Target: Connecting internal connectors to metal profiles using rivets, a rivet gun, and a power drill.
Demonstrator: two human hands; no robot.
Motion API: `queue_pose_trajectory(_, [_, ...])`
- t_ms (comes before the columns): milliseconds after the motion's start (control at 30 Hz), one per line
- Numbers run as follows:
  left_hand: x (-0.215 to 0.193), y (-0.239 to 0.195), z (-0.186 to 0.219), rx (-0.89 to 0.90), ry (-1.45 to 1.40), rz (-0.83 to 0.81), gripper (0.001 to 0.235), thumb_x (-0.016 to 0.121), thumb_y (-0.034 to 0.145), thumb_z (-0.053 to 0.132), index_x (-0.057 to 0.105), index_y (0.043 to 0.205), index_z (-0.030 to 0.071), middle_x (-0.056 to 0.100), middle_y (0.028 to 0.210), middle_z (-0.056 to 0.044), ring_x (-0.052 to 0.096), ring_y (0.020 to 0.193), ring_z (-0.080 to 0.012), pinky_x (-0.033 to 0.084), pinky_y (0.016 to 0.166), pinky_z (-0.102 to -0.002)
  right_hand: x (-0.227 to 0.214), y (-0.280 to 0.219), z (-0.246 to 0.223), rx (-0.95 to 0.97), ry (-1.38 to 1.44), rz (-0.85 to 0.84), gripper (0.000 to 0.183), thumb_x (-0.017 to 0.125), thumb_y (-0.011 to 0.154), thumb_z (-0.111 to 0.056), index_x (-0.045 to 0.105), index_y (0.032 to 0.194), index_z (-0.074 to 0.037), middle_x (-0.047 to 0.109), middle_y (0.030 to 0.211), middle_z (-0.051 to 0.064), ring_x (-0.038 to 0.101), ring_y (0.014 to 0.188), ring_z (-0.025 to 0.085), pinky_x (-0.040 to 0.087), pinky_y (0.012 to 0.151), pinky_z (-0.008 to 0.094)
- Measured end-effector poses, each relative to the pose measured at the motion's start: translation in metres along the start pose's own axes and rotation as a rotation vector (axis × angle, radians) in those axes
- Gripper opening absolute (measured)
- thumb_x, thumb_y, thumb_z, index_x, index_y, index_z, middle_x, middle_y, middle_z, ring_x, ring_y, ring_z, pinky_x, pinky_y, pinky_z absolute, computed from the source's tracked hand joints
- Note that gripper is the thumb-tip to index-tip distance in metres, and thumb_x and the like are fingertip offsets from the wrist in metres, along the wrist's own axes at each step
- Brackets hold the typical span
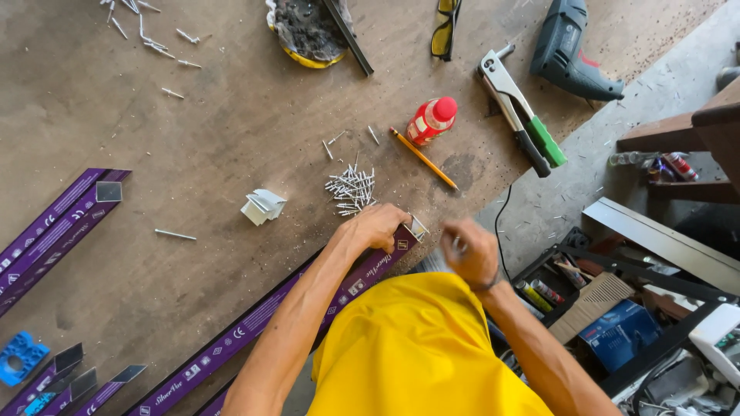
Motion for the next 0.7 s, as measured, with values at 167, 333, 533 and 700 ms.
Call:
queue_pose_trajectory(167, [-0.001, 0.004, 0.001, 0.007, 0.133, -0.023, 0.065, 0.09, 0.063, 0.019, 0.072, 0.125, 0.03, 0.078, 0.106, -0.009, 0.072, 0.11, -0.0339, 0.056, 0.098, -0.046, 0.022, 0.076, 0.055, 0.059, -0.312, -0.129, 0.023, 0.077, 0.091, -0.025, 0.069, 0.107, -0.01, 0.06, 0.09, 0.012, 0.065, 0.086, 0.033, 0.057, 0.071, 0.044])
queue_pose_trajectory(333, [0.002, 0.008, -0.003, -0.008, 0.105, -0.014, 0.065, 0.089, 0.063, 0.02, 0.073, 0.125, 0.031, 0.078, 0.108, -0.008, 0.072, 0.112, -0.0328, 0.055, 0.099, -0.046, 0.013, 0.093, 0.053, 0.104, -0.375, -0.455, 0.023, 0.067, 0.096, -0.031, 0.064, 0.095, -0.008, 0.064, 0.084, 0.016, 0.069, 0.088, 0.039, 0.057, 0.075, 0.05])
queue_pose_trajectory(533, [0.004, 0.01, -0.007, 0.014, 0.1, 0.018, 0.058, 0.09, 0.059, 0.024, 0.075, 0.114, 0.036, 0.079, 0.1, -0.002, 0.074, 0.107, -0.028, 0.056, 0.097, -0.041, -0.059, 0.042, 0.021, 0.293, -0.066, -0.47, 0.023, 0.077, 0.092, -0.031, 0.069, 0.092, -0.01, 0.071, 0.064, 0.01, 0.072, 0.061, 0.029, 0.055, 0.056, 0.04])
queue_pose_trajectory(700, [-0.001, 0.002, -0.005, 0.066, 0.066, 0.036, 0.054, 0.09, 0.06, 0.018, 0.076, 0.111, 0.031, 0.078, 0.098, -0.006, 0.074, 0.105, -0.0308, 0.055, 0.098, -0.042, -0.057, 0.042, -0.062, 0.095, 0.321, -0.326, 0.02, 0.076, 0.087, -0.009, 0.079, 0.105, -0.016, 0.08, 0.088, 0.006, 0.078, 0.079, 0.021, 0.062, 0.07, 0.034])
Point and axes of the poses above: each hand's wrist, its own y-axis towards the middle knuckle, its own x-axis out of the palm, z = x × y, the point moved 3 cm from there along y, towards the middle knuckle
